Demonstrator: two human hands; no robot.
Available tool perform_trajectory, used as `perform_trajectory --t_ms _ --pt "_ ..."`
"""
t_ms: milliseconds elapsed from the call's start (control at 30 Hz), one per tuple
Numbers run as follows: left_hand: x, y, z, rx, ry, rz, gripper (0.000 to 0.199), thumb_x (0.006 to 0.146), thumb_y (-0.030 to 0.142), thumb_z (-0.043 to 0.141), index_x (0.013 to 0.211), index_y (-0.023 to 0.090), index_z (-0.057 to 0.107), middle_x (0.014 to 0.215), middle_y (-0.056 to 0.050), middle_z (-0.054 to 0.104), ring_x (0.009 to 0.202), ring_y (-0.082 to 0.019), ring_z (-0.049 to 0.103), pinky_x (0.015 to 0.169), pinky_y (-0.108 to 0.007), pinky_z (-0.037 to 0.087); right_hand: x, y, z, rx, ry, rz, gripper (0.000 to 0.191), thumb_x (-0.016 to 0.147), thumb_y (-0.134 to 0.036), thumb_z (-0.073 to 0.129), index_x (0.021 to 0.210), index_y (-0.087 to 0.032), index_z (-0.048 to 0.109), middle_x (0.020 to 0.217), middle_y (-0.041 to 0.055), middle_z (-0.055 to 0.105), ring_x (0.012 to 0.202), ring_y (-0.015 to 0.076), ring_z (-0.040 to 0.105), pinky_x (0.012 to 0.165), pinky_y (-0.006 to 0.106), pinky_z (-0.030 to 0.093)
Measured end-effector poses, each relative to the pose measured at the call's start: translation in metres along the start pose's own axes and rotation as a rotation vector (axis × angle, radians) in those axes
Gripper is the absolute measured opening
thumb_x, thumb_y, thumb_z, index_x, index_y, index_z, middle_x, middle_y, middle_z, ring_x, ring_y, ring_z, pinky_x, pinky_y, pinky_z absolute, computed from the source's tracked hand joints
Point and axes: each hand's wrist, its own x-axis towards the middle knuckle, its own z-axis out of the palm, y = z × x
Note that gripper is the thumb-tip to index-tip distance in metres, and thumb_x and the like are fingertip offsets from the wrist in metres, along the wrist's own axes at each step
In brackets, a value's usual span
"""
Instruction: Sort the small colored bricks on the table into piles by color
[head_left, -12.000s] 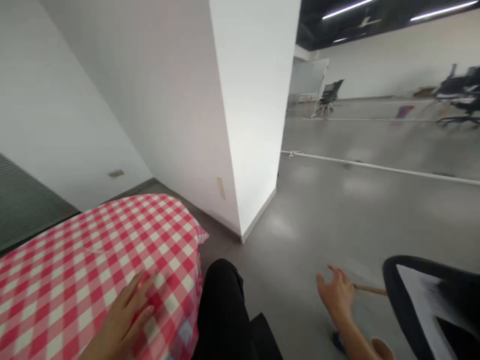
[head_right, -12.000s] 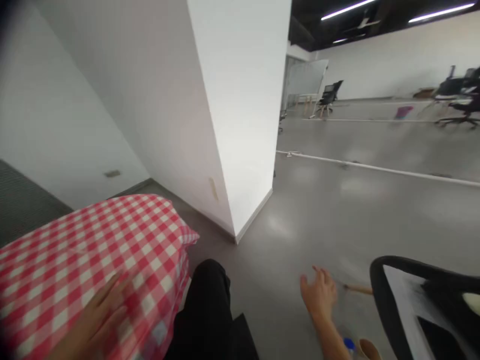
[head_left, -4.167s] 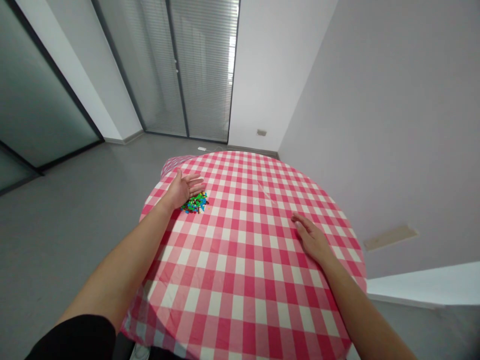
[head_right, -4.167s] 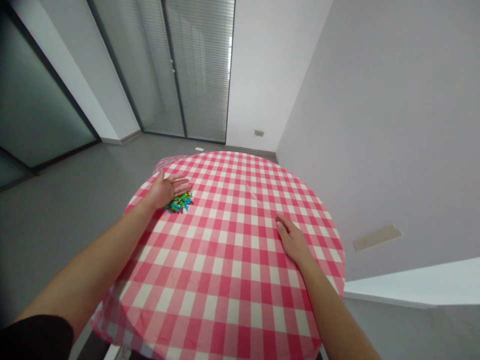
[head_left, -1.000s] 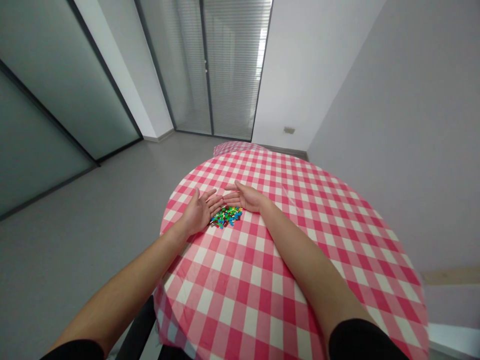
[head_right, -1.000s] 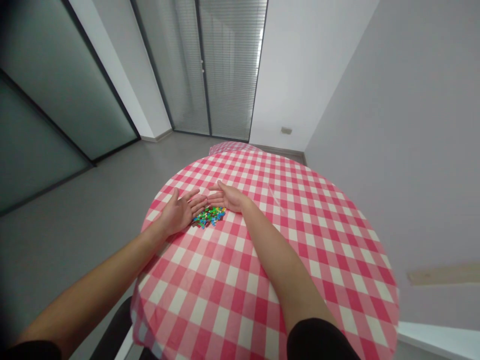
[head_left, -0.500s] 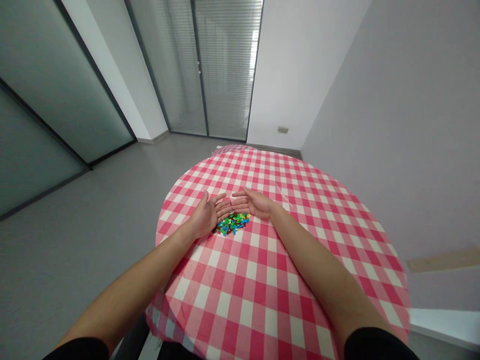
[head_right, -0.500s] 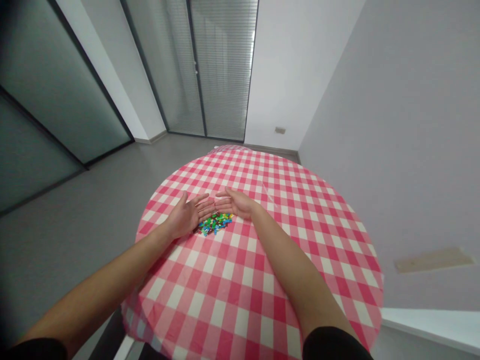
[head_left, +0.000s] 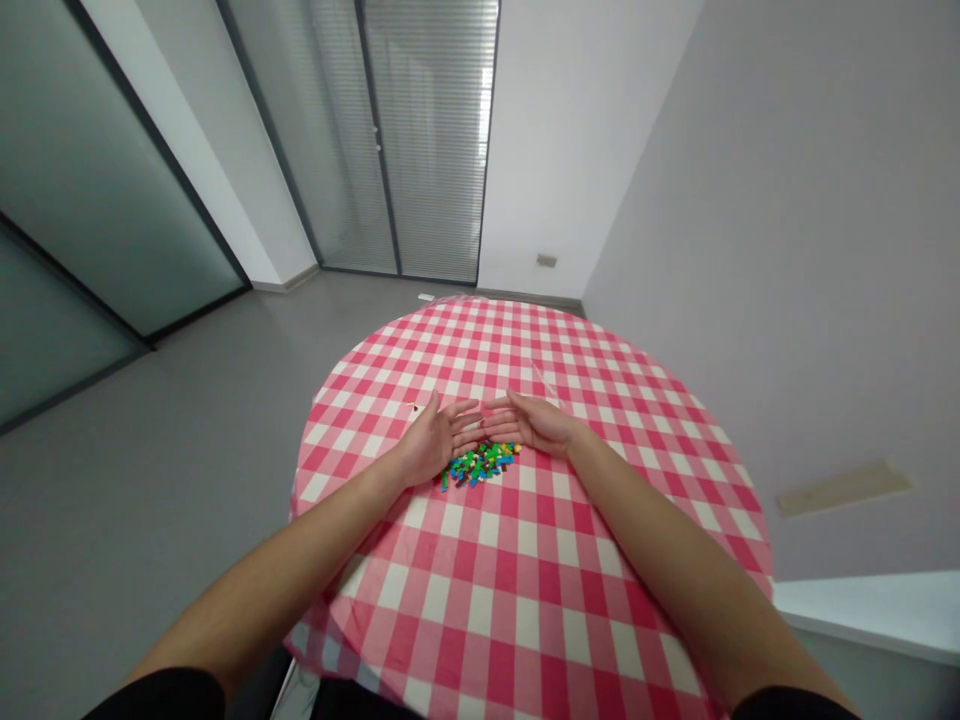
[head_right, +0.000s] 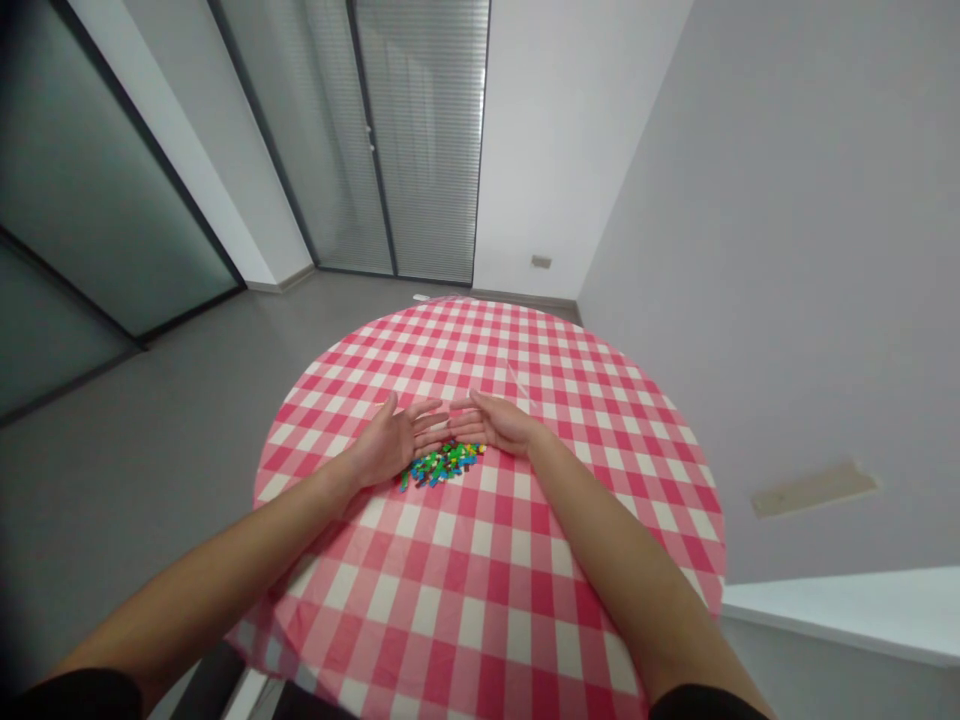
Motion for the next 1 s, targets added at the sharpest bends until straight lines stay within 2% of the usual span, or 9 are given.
perform_trajectory --t_ms 200,333,500,600,667,767,1000 --pt "-0.001 -0.003 0.006 0.022 -0.093 -0.011 0.073 0.089 0.073 0.033 0.132 0.018 0.054 0.147 -0.018 0.044 0.134 -0.033 0.042 0.111 -0.047 0.030 -0.023 0.000 -0.007 0.044 0.028 -0.011 0.040 0.104 -0.039 0.032 0.113 -0.012 0.060 0.096 0.0158 0.074 0.087 0.0195 0.073 0.086 0.036 0.058" --pt "-0.006 0.021 -0.005 0.029 -0.078 0.097 0.072 0.090 0.072 0.032 0.129 0.018 0.057 0.145 -0.017 0.047 0.132 -0.035 0.045 0.110 -0.049 0.033 -0.039 -0.002 -0.011 0.054 0.130 -0.072 0.040 0.103 -0.039 0.033 0.111 -0.012 0.060 0.097 0.0163 0.074 0.090 0.0213 0.073 0.090 0.040 0.057" --pt "-0.004 0.064 -0.044 0.111 0.183 0.329 0.070 0.093 0.070 0.024 0.122 0.017 0.060 0.135 -0.017 0.056 0.124 -0.033 0.054 0.101 -0.049 0.044 -0.062 -0.001 -0.026 0.066 0.337 -0.123 0.035 0.102 -0.037 0.036 0.107 -0.013 0.061 0.096 0.0176 0.073 0.090 0.0228 0.072 0.093 0.043 0.055" --pt "0.003 0.075 -0.066 0.188 0.281 0.398 0.068 0.094 0.066 0.026 0.122 0.015 0.060 0.132 -0.018 0.058 0.120 -0.030 0.057 0.103 -0.045 0.043 -0.071 0.002 -0.034 0.065 0.418 -0.160 0.033 0.102 -0.036 0.035 0.103 -0.015 0.062 0.095 0.0164 0.073 0.086 0.0224 0.073 0.091 0.043 0.057" --pt "0.007 0.073 -0.073 0.212 0.318 0.361 0.067 0.095 0.065 0.026 0.123 0.015 0.061 0.133 -0.018 0.058 0.119 -0.030 0.058 0.104 -0.044 0.042 -0.072 0.004 -0.037 0.065 0.448 -0.178 0.032 0.102 -0.035 0.035 0.101 -0.016 0.062 0.095 0.0158 0.073 0.084 0.0222 0.072 0.090 0.043 0.057" --pt "0.012 0.065 -0.073 0.214 0.311 0.327 0.069 0.096 0.064 0.023 0.124 0.014 0.060 0.134 -0.019 0.057 0.118 -0.029 0.059 0.104 -0.043 0.042 -0.071 0.008 -0.038 0.058 0.475 -0.202 0.031 0.101 -0.034 0.037 0.100 -0.017 0.062 0.095 0.0153 0.073 0.083 0.0223 0.072 0.089 0.043 0.058" --pt "0.019 0.045 -0.052 0.197 0.197 0.277 0.069 0.097 0.063 0.021 0.126 0.013 0.059 0.137 -0.020 0.054 0.114 -0.029 0.061 0.101 -0.042 0.044 -0.071 0.012 -0.038 0.054 0.476 -0.253 0.029 0.100 -0.033 0.039 0.099 -0.017 0.063 0.093 0.0142 0.073 0.080 0.0223 0.072 0.088 0.045 0.058"
